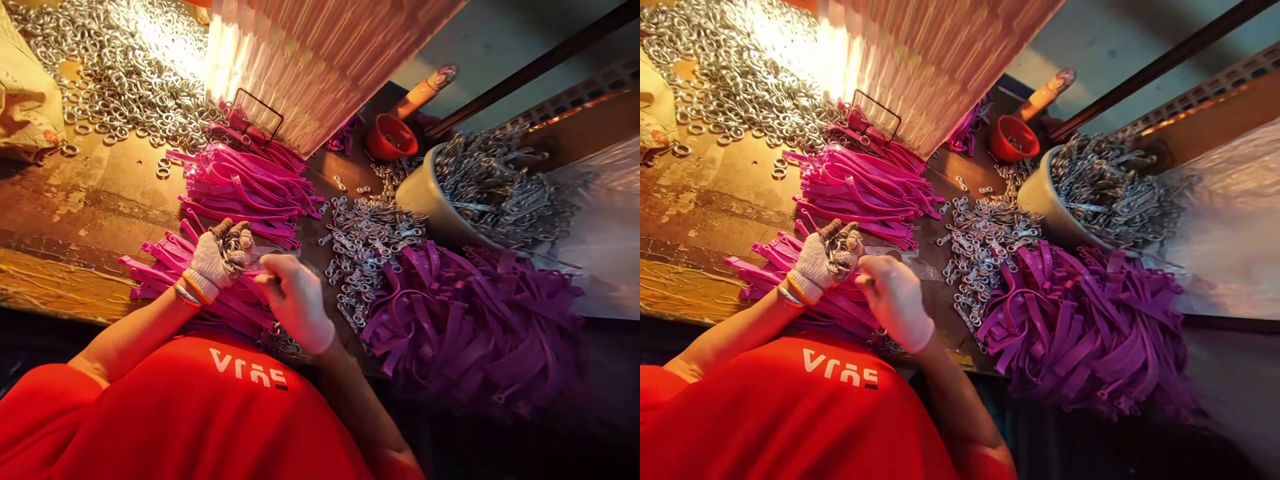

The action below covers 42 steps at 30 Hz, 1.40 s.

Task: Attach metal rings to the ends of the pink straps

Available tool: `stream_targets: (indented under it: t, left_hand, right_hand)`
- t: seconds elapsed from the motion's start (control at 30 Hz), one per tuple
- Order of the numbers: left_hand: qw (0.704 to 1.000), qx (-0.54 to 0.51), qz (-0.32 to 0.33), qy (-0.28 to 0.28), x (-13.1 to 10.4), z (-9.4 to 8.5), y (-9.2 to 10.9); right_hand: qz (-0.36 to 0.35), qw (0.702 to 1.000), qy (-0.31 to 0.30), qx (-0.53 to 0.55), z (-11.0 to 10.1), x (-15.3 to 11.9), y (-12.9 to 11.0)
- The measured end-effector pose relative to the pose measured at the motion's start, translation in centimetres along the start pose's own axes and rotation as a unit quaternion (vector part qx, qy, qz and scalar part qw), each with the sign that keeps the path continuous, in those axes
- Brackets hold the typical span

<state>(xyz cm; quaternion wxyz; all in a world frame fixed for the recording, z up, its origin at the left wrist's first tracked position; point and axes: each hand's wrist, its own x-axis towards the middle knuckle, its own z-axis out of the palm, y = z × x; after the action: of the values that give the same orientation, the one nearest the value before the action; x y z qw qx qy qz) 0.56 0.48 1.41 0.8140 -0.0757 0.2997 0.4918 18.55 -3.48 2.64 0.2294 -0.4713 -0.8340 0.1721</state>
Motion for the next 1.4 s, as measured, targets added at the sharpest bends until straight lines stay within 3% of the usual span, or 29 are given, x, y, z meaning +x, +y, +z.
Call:
stream_targets:
  t: [0.1,0.2,0.3,0.4,0.47,0.57,0.63,0.73,0.87,0.97,1.03,1.1,1.17,1.23,1.4]
  left_hand:
    - [0.999,0.029,0.042,0.006,0.0,0.0,-0.3]
    - [0.999,0.004,0.04,0.014,-0.3,0.0,-0.7]
    - [0.997,-0.031,0.064,0.032,-1.0,-0.3,-1.0]
    - [0.991,-0.058,0.117,0.023,-1.8,-1.1,-1.0]
    - [0.992,-0.096,0.078,-0.004,-2.1,-1.8,-0.7]
    - [0.99,-0.133,-0.001,-0.043,-1.9,-2.7,-0.2]
    - [0.99,-0.128,-0.002,-0.053,-1.5,-3.1,-0.2]
    - [0.992,-0.109,0.019,-0.056,-1.2,-3.3,-0.8]
    - [0.994,-0.068,0.057,-0.067,-1.2,-3.4,-0.8]
    - [0.998,-0.028,0.016,-0.049,-1.5,-3.6,-0.3]
    - [0.996,0.068,0.006,-0.062,-1.8,-3.8,-0.3]
    - [0.971,0.215,0.056,-0.089,-2.4,-4.1,-0.5]
    - [0.926,0.342,0.121,-0.105,-3.1,-4.4,-0.8]
    - [0.896,0.403,0.151,-0.107,-3.6,-4.5,-1.1]
    - [0.905,0.398,0.117,-0.096,-3.3,-4.6,-1.7]
  right_hand:
    - [-0.057,0.992,-0.05,-0.1,1.9,-0.5,-3.0]
    - [-0.087,0.984,-0.042,-0.147,3.5,0.4,-3.2]
    - [-0.088,0.987,0.01,-0.134,4.1,1.5,-3.0]
    - [-0.092,0.994,0.037,-0.049,3.6,2.1,-3.0]
    - [-0.06,0.996,0.06,0.021,2.8,2.2,-2.9]
    - [0.041,0.99,0.103,0.088,2.1,2.4,-2.4]
    - [0.086,0.985,0.099,0.115,2.2,2.6,-2.1]
    - [0.098,0.982,0.09,0.135,2.9,2.8,-2.4]
    - [0.112,0.973,0.118,0.16,3.4,3.0,-3.4]
    - [0.145,0.966,0.115,0.181,2.8,3.0,-3.3]
    - [0.146,0.97,0.087,0.175,2.2,3.1,-2.9]
    - [0.13,0.978,0.049,0.158,1.7,3.0,-2.4]
    - [0.111,0.983,0.01,0.144,1.4,2.8,-2.0]
    - [0.094,0.987,-0.015,0.132,1.4,2.3,-2.0]
    - [0.077,0.996,-0.036,-0.001,2.4,1.4,-2.8]
